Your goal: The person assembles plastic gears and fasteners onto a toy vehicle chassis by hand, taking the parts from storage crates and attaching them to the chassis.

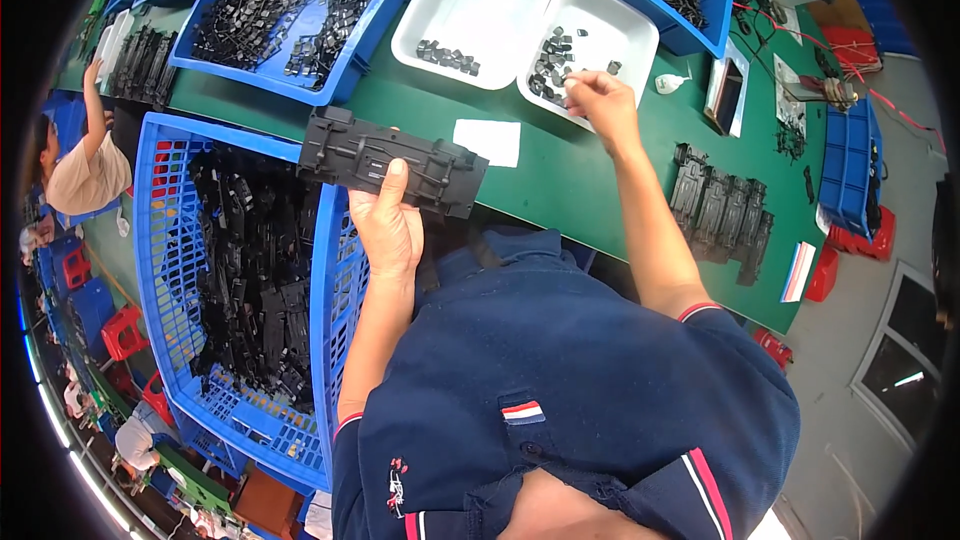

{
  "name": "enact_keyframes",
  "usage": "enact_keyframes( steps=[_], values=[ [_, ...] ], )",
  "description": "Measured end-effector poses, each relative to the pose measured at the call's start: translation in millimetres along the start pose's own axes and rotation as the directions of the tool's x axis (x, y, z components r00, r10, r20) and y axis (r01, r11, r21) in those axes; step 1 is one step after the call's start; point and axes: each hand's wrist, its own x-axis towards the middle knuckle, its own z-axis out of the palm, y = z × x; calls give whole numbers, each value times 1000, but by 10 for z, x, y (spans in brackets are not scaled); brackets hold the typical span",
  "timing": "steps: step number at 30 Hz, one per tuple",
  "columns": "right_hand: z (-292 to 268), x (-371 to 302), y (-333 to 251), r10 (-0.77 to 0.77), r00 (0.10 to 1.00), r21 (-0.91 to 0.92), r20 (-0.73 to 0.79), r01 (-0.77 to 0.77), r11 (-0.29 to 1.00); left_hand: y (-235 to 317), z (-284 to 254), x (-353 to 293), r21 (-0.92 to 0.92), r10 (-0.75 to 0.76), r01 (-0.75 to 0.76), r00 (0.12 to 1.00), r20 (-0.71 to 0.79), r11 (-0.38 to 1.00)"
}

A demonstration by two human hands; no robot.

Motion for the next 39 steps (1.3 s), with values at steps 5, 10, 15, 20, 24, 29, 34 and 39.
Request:
enact_keyframes(
  steps=[5,10,15,20,24,29,34,39],
  values=[
    [251,-389,221,145,969,47,201,-158,986,-234,-94,43,46,-136,138,990,-39,989],
    [507,-399,506,271,955,-14,120,-271,962,-630,-373,147,69,-342,341,940,-7,937],
    [588,-325,630,323,944,4,63,-324,946,-869,-511,210,56,-447,449,893,-50,892],
    [614,-306,684,326,944,-51,43,-324,945,-892,-528,242,10,-537,538,842,-38,843],
    [658,-345,703,239,971,-65,20,-237,969,-913,-558,248,7,-553,553,832,-37,833],
    [661,-362,791,176,984,-219,2,-171,961,-937,-573,257,7,-541,541,840,-33,841],
    [730,-398,754,27,999,-393,-25,-34,919,-939,-566,253,7,-538,539,842,-41,842],
    [752,-362,818,-103,994,-479,32,105,871,-918,-534,243,3,-537,538,843,-37,843]
  ],
)
